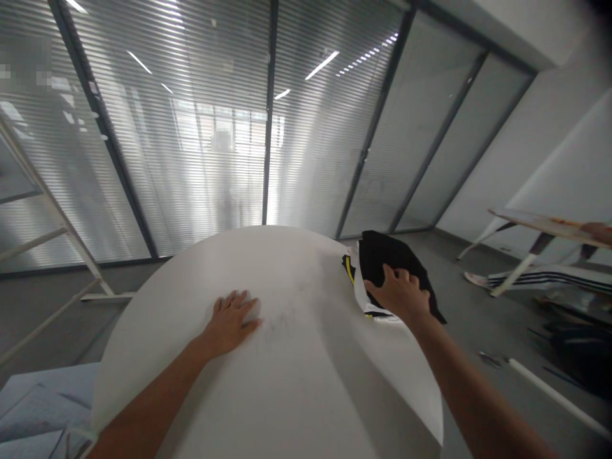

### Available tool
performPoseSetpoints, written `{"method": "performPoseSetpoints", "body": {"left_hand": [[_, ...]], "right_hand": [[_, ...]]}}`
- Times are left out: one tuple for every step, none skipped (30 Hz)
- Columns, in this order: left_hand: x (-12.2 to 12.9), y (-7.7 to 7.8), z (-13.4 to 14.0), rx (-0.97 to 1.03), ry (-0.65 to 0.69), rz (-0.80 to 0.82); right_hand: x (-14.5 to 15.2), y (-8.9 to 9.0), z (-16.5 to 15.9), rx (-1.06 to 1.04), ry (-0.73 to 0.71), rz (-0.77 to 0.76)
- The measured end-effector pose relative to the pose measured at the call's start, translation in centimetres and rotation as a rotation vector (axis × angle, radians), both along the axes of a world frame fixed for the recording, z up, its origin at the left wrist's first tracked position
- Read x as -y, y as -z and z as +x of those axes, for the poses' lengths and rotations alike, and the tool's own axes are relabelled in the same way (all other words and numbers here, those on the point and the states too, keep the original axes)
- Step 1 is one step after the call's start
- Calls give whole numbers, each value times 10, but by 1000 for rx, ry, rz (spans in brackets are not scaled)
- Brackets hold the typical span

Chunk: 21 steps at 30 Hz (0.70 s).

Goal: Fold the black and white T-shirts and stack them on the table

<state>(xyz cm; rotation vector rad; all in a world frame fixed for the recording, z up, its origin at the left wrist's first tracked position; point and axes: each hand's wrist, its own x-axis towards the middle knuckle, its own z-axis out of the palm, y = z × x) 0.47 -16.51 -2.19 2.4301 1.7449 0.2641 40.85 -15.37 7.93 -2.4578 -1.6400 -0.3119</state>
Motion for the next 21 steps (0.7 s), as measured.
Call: {"method": "performPoseSetpoints", "body": {"left_hand": [[0, 0, 0, -1, 2, 0], [0, 0, 0, -3, 2, 0], [0, 0, 0, -4, 1, 2], [0, 0, 1, -3, -2, 3], [0, 0, 1, -2, -4, 5], [1, 0, 1, 0, -5, 6], [1, 1, 1, 2, -6, 7], [1, 1, 1, 1, -6, 6], [1, 1, 1, -1, -6, 3], [1, 1, 1, -6, -8, 0], [2, 1, 0, -12, -8, -3], [2, 0, 0, -18, -7, -3], [2, 0, 1, -22, -5, -1], [2, 0, 1, -25, -3, 1], [2, 0, 1, -25, -4, 4], [2, 0, 2, -23, -7, 7], [1, -1, 3, -20, -12, 9], [1, -2, 4, -17, -15, 15], [0, -3, 5, -12, -18, 22], [-1, -4, 7, -6, -21, 30], [-3, -5, 8, 2, -24, 41]], "right_hand": [[0, 5, -4, 22, -7, -15], [0, 8, -7, 42, -18, -29], [1, 9, -8, 53, -30, -44], [1, 9, -8, 57, -44, -60], [0, 7, -7, 53, -56, -75], [-1, 4, -4, 45, -69, -86], [-1, 1, 0, 34, -83, -95], [-2, -2, 4, 24, -101, -102], [-3, -5, 9, 12, -118, -105], [-4, -7, 13, -3, -129, -106], [-4, -10, 17, -20, -128, -102], [-4, -13, 21, -40, -116, -94], [-4, -16, 24, -60, -96, -78], [-4, -20, 27, -79, -69, -51], [-3, -24, 29, -99, -39, -11], [-3, -30, 31, -119, -11, 42], [-2, -35, 33, -140, 11, 104], [-2, -42, 34, -154, 26, 164], [-1, -49, 36, -165, 35, 229], [-1, -55, 37, -173, 40, 298], [0, -63, 39, -178, 40, 372]]}}
